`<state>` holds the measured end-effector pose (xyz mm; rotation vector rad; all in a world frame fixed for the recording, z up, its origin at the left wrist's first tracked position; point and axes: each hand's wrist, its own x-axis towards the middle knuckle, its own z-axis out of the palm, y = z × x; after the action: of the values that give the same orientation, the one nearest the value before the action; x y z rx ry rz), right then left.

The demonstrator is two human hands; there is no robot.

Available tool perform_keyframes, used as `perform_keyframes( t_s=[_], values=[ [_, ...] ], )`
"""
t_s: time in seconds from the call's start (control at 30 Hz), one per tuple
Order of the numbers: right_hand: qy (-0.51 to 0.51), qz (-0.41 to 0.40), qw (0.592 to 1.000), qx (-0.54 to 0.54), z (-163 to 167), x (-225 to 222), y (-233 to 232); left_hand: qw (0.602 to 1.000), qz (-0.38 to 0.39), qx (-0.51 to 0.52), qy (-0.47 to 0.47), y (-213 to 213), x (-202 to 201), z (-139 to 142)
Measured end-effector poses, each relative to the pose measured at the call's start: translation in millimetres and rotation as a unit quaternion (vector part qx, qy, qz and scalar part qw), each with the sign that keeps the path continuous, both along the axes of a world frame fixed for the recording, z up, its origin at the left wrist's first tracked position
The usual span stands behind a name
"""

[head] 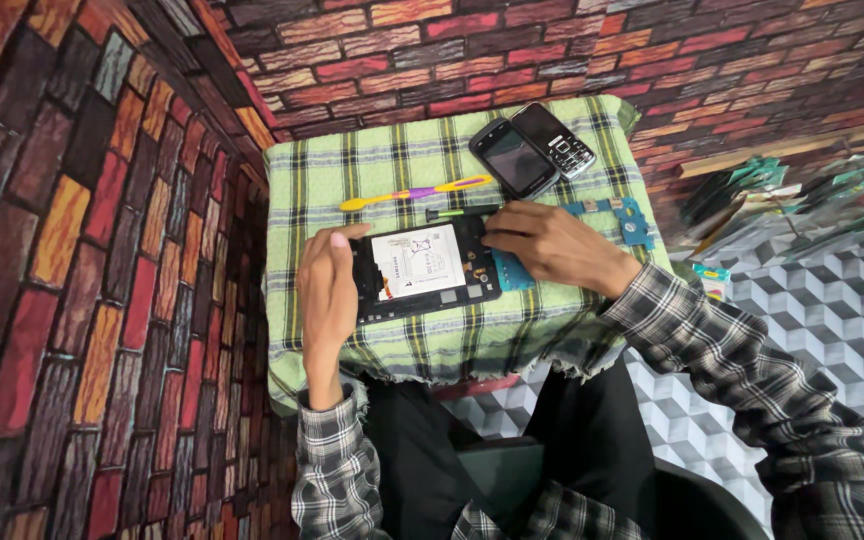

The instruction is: The person uses a toothbrush to scrub a blue plastic frame and the interior of a disassembled phone chassis. The person scrubs the frame, then the phone interior, and finally places the frame back into the chassis.

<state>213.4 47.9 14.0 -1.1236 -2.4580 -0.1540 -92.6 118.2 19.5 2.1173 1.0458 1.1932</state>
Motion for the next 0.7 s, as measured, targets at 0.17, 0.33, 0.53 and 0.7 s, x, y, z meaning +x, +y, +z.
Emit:
perform_keyframes(
  t_s=[0.17,0.33,0.53,0.7],
  values=[
    [-0.001,0.007,1.0,0.009,-0.9,1.0,0.3,1.0,-0.005,0.0,-0.006,-2.0,-0.6,1.3],
    [0.023,0.016,1.0,0.004,-1.9,3.4,0.5,1.0,-0.006,-0.002,-0.001,-4.5,-1.5,3.0],
    [0.022,0.008,1.0,0.011,-0.2,0.0,-3.9,1.0,0.002,-0.016,0.01,-6.5,-0.7,2.5],
    [0.037,0.011,0.999,-0.008,5.3,-1.4,-4.7,1.0,-0.003,-0.01,0.013,-8.8,-1.3,3.0]
  ],
)
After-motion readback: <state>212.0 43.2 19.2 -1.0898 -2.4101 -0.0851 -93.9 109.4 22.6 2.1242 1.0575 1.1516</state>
